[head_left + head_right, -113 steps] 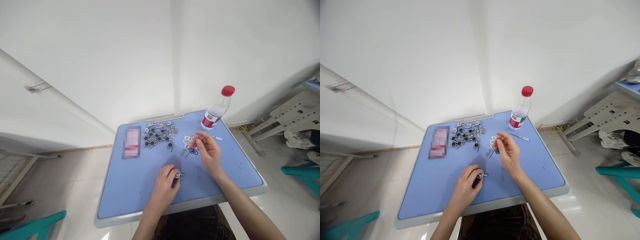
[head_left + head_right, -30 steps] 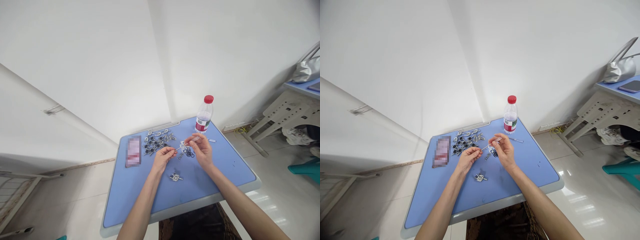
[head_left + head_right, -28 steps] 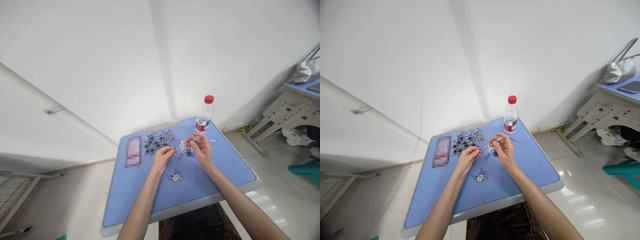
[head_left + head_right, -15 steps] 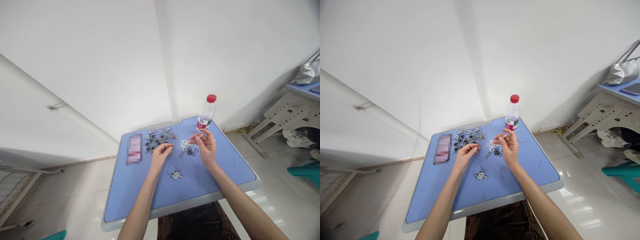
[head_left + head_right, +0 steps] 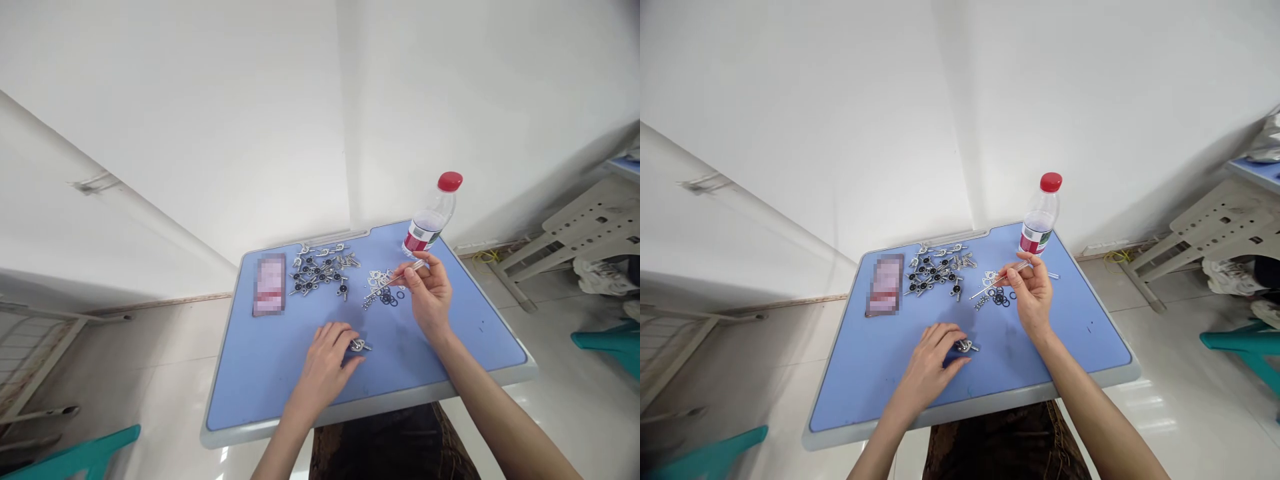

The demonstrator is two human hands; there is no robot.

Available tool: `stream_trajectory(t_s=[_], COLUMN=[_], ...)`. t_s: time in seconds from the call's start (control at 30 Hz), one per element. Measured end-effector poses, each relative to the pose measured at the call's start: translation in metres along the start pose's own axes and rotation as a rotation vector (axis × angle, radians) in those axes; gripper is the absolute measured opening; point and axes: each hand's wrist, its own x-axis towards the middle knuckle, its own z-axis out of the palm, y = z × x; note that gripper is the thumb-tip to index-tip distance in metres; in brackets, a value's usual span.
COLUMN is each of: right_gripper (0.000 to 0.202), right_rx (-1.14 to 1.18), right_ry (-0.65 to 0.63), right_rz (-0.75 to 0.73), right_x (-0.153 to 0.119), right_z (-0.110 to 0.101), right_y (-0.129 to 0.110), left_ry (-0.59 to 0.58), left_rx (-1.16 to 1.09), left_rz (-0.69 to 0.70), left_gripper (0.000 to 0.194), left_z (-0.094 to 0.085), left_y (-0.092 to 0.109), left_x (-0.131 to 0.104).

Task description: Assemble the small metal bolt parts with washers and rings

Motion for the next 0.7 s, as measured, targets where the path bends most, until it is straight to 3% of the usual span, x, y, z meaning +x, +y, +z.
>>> stream_trajectory(t_s=[0.13, 0.27, 0.53, 0.7], right_gripper=[0.028, 0.027, 0.027, 0.028], right_rx=[-0.020, -0.002, -0.047, -0.166], right_ry=[0.009, -0.014, -0.214, -0.359], right_rz=[-0.006, 0.020, 0.080, 0.135], right_x=[-0.001, -0.002, -0.009, -0.014], right_z=[0.000, -0.001, 0.000, -0.001], right_y=[-0.001, -0.004, -0.011, -0.014], left_ry=[0.042, 0.074, 0.121, 0.124], left_rx=[0.085, 0.086, 0.064, 0.035], left_rz=[0.040, 0.127, 0.219, 0.166], left_gripper=[0.014, 0.013, 0.016, 0.016], left_z=[0.007, 0.012, 0.015, 0.015], left_y=[0.001, 0.002, 0.000, 0.001], left_x=[0.002, -0.001, -0.003, -0.001])
